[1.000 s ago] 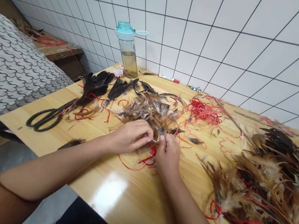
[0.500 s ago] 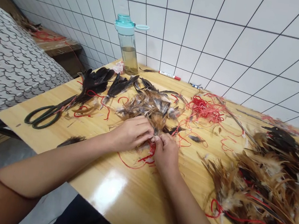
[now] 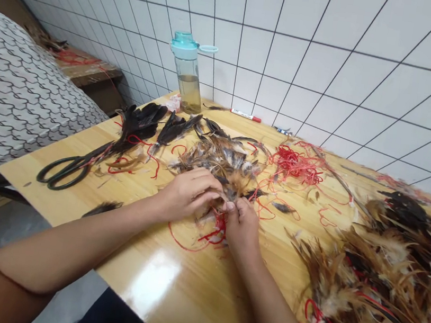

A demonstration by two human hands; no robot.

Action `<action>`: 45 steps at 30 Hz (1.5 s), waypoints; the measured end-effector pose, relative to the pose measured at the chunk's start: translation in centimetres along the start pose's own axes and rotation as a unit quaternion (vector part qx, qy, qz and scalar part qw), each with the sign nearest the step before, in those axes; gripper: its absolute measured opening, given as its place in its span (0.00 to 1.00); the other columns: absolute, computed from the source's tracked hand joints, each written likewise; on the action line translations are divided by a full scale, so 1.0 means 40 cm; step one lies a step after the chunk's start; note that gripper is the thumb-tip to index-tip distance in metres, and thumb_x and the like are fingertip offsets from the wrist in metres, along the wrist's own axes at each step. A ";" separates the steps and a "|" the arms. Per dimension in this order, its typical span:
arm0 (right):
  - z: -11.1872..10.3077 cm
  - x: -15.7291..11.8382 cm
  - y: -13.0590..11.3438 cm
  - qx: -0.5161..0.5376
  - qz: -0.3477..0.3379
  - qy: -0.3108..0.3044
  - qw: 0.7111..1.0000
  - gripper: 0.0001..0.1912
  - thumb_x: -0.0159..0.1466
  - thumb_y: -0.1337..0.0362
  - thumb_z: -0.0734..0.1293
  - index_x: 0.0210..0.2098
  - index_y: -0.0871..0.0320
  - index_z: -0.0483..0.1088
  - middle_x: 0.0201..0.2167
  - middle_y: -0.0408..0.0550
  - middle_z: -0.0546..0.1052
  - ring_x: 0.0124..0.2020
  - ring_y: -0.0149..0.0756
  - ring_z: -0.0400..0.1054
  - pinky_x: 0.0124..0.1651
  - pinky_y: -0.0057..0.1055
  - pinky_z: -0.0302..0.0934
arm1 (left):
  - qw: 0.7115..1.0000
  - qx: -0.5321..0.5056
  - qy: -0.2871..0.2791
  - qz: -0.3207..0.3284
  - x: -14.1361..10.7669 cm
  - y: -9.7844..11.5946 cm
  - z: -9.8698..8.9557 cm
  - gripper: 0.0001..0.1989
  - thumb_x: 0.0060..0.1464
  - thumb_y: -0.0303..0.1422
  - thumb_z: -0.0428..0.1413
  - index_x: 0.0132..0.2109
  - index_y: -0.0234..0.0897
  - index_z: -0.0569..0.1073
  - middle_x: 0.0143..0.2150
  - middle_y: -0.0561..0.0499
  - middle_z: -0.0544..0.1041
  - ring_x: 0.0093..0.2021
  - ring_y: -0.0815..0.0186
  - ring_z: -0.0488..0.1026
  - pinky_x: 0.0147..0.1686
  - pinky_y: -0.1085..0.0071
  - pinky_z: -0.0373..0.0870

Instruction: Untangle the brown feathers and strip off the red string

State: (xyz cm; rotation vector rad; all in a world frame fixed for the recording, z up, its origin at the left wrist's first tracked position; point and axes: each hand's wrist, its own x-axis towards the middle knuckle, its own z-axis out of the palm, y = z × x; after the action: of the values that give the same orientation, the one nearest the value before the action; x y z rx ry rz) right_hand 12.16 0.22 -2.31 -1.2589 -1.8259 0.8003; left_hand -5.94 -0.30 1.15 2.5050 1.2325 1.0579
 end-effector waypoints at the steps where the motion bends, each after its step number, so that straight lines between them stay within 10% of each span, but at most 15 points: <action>1: -0.003 0.001 0.001 0.013 0.011 0.010 1.000 0.12 0.61 0.60 0.58 0.23 0.56 0.65 0.22 0.44 0.68 0.27 0.35 0.62 0.33 0.31 0.57 | 1.000 -0.011 0.017 -0.019 0.002 -0.004 -0.003 0.08 0.62 0.31 0.48 0.40 0.35 0.71 0.36 0.48 0.75 0.38 0.67 0.69 0.42 0.70 0.65; 7: -0.021 0.013 0.021 0.054 0.073 0.055 0.994 0.16 0.62 0.53 0.59 0.26 0.57 0.69 0.23 0.45 0.71 0.27 0.36 0.63 0.33 0.32 0.58 | 0.994 -0.043 0.041 -0.091 0.009 -0.018 -0.010 0.08 0.60 0.29 0.49 0.37 0.35 0.73 0.34 0.50 0.75 0.37 0.68 0.70 0.40 0.71 0.66; 31: 0.003 0.005 0.012 -0.001 -0.011 -0.012 1.000 0.12 0.61 0.61 0.61 0.24 0.55 0.70 0.24 0.45 0.71 0.29 0.36 0.65 0.35 0.32 0.58 | 0.994 0.102 -0.025 0.043 -0.006 0.011 0.018 0.14 0.63 0.32 0.45 0.34 0.35 0.73 0.32 0.48 0.70 0.35 0.66 0.63 0.36 0.71 0.63; 38: -0.015 0.008 -0.003 0.109 0.072 0.015 0.991 0.13 0.62 0.56 0.60 0.27 0.56 0.68 0.25 0.43 0.71 0.29 0.35 0.64 0.35 0.31 0.58 | 0.989 0.033 0.125 -0.065 0.002 -0.009 -0.009 0.08 0.58 0.30 0.52 0.43 0.35 0.73 0.41 0.46 0.72 0.45 0.63 0.67 0.47 0.64 0.65; 45: -0.015 0.004 -0.007 0.057 -0.013 0.018 0.998 0.13 0.64 0.59 0.59 0.26 0.56 0.68 0.26 0.45 0.72 0.31 0.36 0.65 0.38 0.32 0.59 | 0.969 -0.187 -0.003 -0.159 0.005 0.001 0.017 0.06 0.55 0.30 0.55 0.36 0.37 0.78 0.35 0.50 0.77 0.39 0.68 0.72 0.41 0.70 0.69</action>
State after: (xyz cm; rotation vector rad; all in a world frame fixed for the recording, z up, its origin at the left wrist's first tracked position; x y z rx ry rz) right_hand 12.49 0.33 -1.72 -1.1682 -1.7403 0.8495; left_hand -5.38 -0.06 0.76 1.9532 1.2423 1.0797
